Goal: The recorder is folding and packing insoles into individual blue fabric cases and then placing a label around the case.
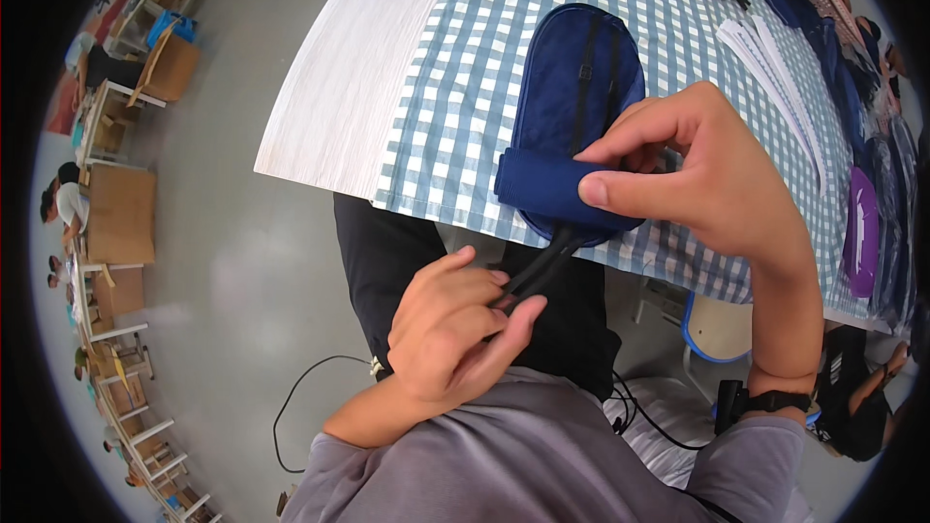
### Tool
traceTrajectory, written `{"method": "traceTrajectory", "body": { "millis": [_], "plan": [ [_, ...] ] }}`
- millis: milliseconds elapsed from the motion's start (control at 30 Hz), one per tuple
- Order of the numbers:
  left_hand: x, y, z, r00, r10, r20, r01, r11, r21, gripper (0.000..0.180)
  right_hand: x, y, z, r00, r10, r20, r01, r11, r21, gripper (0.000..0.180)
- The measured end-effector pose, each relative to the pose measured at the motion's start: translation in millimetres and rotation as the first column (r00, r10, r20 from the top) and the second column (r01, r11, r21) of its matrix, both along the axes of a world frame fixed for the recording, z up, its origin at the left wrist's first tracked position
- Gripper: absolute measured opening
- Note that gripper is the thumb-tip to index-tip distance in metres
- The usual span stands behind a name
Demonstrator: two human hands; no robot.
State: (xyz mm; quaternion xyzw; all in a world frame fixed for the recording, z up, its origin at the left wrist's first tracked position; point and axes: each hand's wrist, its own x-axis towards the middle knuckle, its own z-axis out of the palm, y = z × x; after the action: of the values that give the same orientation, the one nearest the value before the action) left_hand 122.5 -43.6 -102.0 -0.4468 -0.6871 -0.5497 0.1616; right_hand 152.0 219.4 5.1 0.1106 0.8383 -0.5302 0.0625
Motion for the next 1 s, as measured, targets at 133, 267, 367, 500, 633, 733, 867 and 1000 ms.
{"method": "traceTrajectory", "body": {
  "millis": [133,267,367,500,633,733,867,1000],
  "plan": [
    [3,9,8,0.99,0.088,0.111,-0.088,0.996,-0.008,0.048,0,1,-1,1.0,-0.006,0.008,0.006,1.0,-0.002,0.021],
    [11,7,-12,0.907,-0.154,0.391,0.099,0.983,0.157,0.054,-2,0,-1,1.0,0.01,0.012,-0.01,1.0,0.006,0.021],
    [11,16,8,0.951,0.043,0.305,-0.036,0.999,-0.03,0.054,1,1,0,1.0,0.013,-0.008,-0.013,1.0,0.017,0.021],
    [14,14,5,0.963,0.131,0.235,-0.089,0.98,-0.179,0.048,0,0,-1,1.0,0.0,0.008,0.0,1.0,0.004,0.022],
    [17,17,10,0.839,0.068,0.54,0.071,0.97,-0.232,0.027,0,1,-1,1.0,0.001,-0.009,-0.001,1.0,0.005,0.023],
    [15,19,6,0.688,-0.085,0.721,0.158,0.987,-0.035,0.024,0,2,-1,1.0,0.013,-0.006,-0.013,1.0,0.022,0.023],
    [24,18,-1,0.503,-0.314,0.805,0.149,0.949,0.277,0.02,0,1,-3,1.0,0.002,-0.006,-0.002,1.0,0.014,0.023],
    [37,7,-15,0.575,-0.432,0.694,0.202,0.898,0.391,0.03,0,2,0,1.0,0.013,0.008,-0.013,1.0,0.015,0.023]
  ]
}}
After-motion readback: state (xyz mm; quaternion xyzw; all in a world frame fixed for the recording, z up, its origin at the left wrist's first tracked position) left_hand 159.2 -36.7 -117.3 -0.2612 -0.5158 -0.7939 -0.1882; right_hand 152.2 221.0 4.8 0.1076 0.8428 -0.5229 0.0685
